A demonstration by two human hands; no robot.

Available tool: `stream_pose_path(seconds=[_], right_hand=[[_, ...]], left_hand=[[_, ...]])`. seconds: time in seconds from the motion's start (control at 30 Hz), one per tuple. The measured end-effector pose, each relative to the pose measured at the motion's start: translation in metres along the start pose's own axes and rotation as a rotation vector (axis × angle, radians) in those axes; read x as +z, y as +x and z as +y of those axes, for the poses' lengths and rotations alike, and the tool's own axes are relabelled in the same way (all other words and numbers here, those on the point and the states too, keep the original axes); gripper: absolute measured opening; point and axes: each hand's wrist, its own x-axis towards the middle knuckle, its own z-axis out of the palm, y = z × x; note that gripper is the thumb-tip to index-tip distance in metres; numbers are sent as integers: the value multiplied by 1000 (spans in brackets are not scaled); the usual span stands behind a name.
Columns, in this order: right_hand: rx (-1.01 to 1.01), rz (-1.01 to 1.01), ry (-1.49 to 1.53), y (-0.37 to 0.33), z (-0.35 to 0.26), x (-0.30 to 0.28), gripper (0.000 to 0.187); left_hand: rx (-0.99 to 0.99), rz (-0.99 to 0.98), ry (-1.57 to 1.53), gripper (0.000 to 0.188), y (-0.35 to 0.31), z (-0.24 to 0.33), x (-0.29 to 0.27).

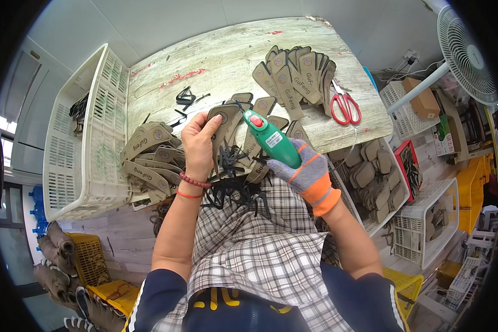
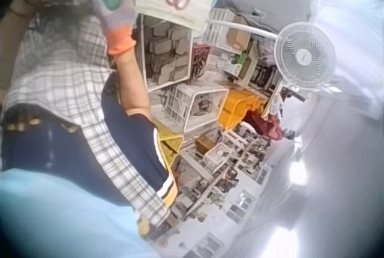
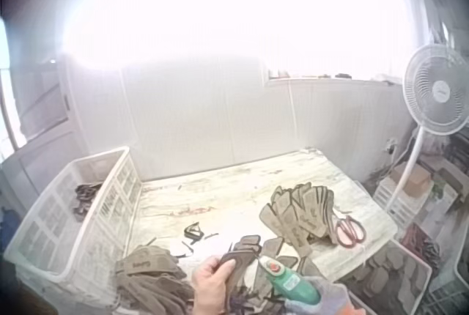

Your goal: The person uses a green rotary tool to trim black material from the edges of brown shoe insoles. They handle the insoles one at a time, rotating them to access different edges, and place trimmed pieces into a white basket. The person also retrieves additional insoles from plastic bags on the table.

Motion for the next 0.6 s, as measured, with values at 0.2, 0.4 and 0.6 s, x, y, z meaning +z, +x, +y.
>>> stream_pose_path(seconds=[0.2, 0.4, 0.6], right_hand=[[-29, -26, -9, -2, -1, -2, 48], [-6, -109, 2, -2, -3, -12, 50], [1, -181, 3, -1, -2, -17, 54]], left_hand=[[-27, -122, 123, 8, 6, 12, -15], [-2, -222, 340, 11, 17, 28, -26], [51, -411, 538, 7, 27, 41, -36]])
